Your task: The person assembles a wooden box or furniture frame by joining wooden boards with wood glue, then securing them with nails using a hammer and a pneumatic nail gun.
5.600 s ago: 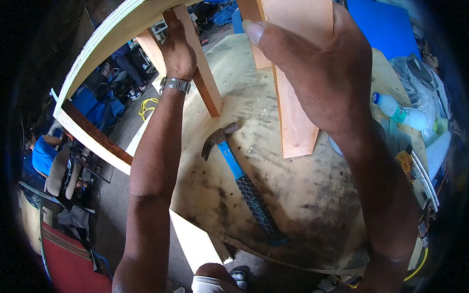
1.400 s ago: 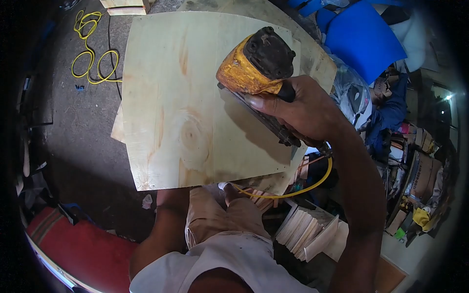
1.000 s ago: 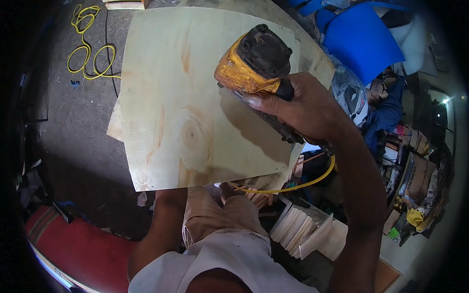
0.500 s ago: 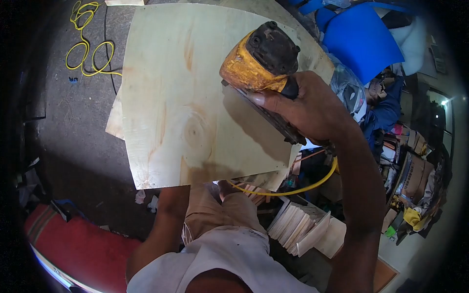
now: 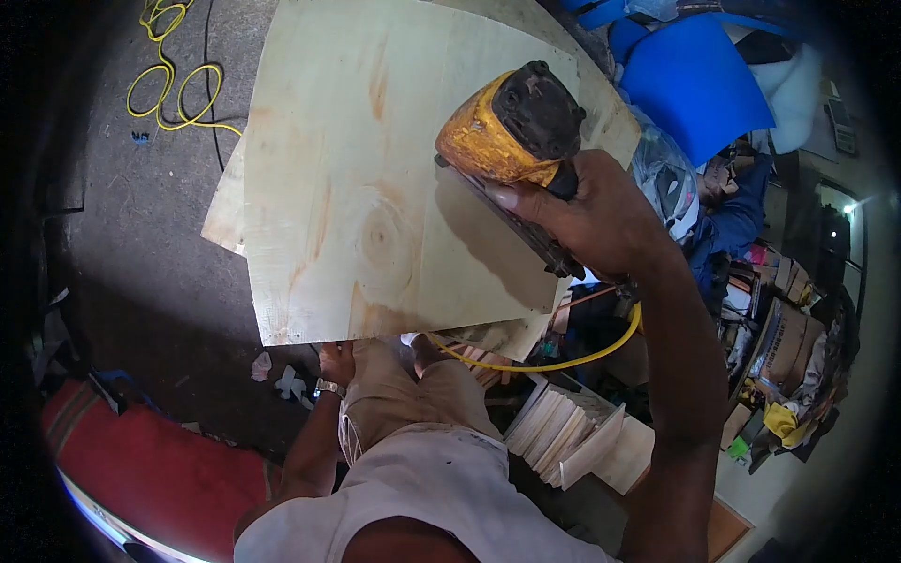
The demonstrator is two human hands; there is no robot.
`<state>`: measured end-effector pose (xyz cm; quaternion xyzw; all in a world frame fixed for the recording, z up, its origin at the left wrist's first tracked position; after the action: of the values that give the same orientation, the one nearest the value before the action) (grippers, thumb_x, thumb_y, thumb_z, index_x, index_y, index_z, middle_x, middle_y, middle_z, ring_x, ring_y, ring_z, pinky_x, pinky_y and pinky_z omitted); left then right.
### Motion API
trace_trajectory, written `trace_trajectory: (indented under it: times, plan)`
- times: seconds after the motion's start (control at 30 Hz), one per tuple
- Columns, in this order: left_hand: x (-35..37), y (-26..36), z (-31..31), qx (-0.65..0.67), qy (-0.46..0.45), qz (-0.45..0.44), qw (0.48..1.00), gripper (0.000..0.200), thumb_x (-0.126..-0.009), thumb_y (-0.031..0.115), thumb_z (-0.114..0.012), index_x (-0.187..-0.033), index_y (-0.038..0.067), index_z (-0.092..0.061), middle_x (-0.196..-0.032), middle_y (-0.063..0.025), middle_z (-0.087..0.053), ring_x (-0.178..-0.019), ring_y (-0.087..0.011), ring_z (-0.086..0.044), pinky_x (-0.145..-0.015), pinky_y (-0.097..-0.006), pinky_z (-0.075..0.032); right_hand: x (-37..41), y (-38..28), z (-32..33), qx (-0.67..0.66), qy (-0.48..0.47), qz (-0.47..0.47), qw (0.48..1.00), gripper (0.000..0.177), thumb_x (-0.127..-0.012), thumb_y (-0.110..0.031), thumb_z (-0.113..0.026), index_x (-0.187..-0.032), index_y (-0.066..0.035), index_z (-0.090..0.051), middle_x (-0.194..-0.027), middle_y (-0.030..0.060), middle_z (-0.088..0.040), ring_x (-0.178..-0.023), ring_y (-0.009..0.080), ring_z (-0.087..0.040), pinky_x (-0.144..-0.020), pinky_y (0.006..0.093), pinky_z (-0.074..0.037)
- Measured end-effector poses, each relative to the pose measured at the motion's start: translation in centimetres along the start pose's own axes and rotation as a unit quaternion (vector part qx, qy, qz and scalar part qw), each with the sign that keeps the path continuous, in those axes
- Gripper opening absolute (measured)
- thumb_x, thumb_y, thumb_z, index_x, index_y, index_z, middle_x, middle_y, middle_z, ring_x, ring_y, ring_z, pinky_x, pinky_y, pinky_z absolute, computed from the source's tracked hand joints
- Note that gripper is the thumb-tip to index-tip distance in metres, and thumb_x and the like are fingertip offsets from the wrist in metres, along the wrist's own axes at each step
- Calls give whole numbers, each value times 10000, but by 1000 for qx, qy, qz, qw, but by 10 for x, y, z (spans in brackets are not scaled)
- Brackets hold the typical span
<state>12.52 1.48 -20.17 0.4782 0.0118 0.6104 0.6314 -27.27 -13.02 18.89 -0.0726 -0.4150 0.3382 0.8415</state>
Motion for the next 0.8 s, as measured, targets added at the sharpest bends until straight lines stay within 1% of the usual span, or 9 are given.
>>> trace_trajectory:
  times: [0.1, 0.23, 0.37, 0.47, 0.53, 0.57, 0.67, 0.73, 0.8]
  plan:
    - [-4, 1, 2, -29, -55, 3, 998, 335, -917, 317, -575, -935, -2, -676, -847, -255, -675, -782, -450, -652, -702, -542, -504, 2, -3, -1, 3, -7, -2, 1000, 419, -859, -335, -730, -1145, -30, -695, -975, 92, -739, -854, 154, -678, -816, 324, -514]
    - [-2, 0, 3, 42, -17, -42, 998, 324, -921, 261, -583, -1096, -9, -620, -999, -266, -668, -872, -449, -642, -764, -539, -495, 9, 4, -8, -26, -16, -11, 999, 423, -861, -340, -725, -1147, -30, -695, -965, 93, -739, -843, 149, -678, -806, 321, -515]
    - [7, -10, -5, 0, -40, -40, 998, 348, -912, 197, -592, -1201, 6, -561, -1068, -246, -649, -928, -435, -632, -802, -521, -493, 12, 6, -10, -39, -15, -11, 999, 420, -863, -343, -724, -1142, -30, -696, -966, 97, -739, -840, 144, -677, -796, 318, -515]
    - [15, 10, -7, 47, -58, -62, 995, 373, -914, 191, -583, -1245, 23, -548, -1109, -229, -643, -989, -414, -630, -846, -491, -496, 10, 6, -10, -7, 17, 84, 996, 421, -863, -355, -725, -1122, -23, -700, -930, 85, -729, -816, 131, -663, -774, 307, -513]
    - [25, 7, -19, 77, -102, -63, 990, 399, -930, 218, -566, -1284, 34, -546, -1160, -227, -638, -1047, -392, -627, -907, -459, -495, 20, 8, -12, 28, -11, 77, 997, 444, -863, -354, -722, -1144, -12, -680, -893, 78, -715, -803, 130, -651, -768, 310, -510]
    - [32, 11, -28, 67, -108, -171, 977, 389, -914, 190, -572, -1279, 56, -564, -1167, -199, -644, -1036, -371, -637, -907, -430, -506, 27, 8, -11, 43, -23, 76, 996, 456, -862, -353, -720, -1155, -7, -671, -875, 74, -708, -796, 129, -645, -765, 311, -509]
    - [73, 79, -26, 16, -251, -249, 935, 266, -909, 210, -607, -1128, 69, -659, -1048, -180, -679, -1002, -348, -649, -865, -408, -512, 85, 62, 2, 3, -58, -77, 995, 491, -862, -336, -707, -1207, 4, -628, -902, 80, -688, -847, 140, -628, -788, 313, -500]
    - [96, 89, -46, -37, -344, -239, 907, 224, -912, 217, -617, -1060, 61, -679, -1004, -177, -689, -963, -345, -662, -821, -411, -524, 138, 103, 14, -118, -10, 2, 993, 492, -856, -262, -703, -1254, 6, -593, -1001, 102, -683, -931, 159, -619, -873, 337, -488]
    - [93, 115, -41, -32, -366, -145, 919, 224, -916, 222, -618, -1058, 58, -673, -1005, -183, -692, -937, -351, -670, -801, -419, -532, 192, 198, 5, -150, -30, -44, 987, 538, -851, -232, -703, -1308, 4, -544, -1123, 134, -659, -1020, 202, -622, -935, 360, -471]
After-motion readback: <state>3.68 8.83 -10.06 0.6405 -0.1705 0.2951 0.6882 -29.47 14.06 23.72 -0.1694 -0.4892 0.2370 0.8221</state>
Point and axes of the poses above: each hand's wrist, its own x-axis away from the middle knuckle, its own z-axis out of the back of the hand, y = z × x, the point moved 9 cm from there along -x, towards the middle knuckle
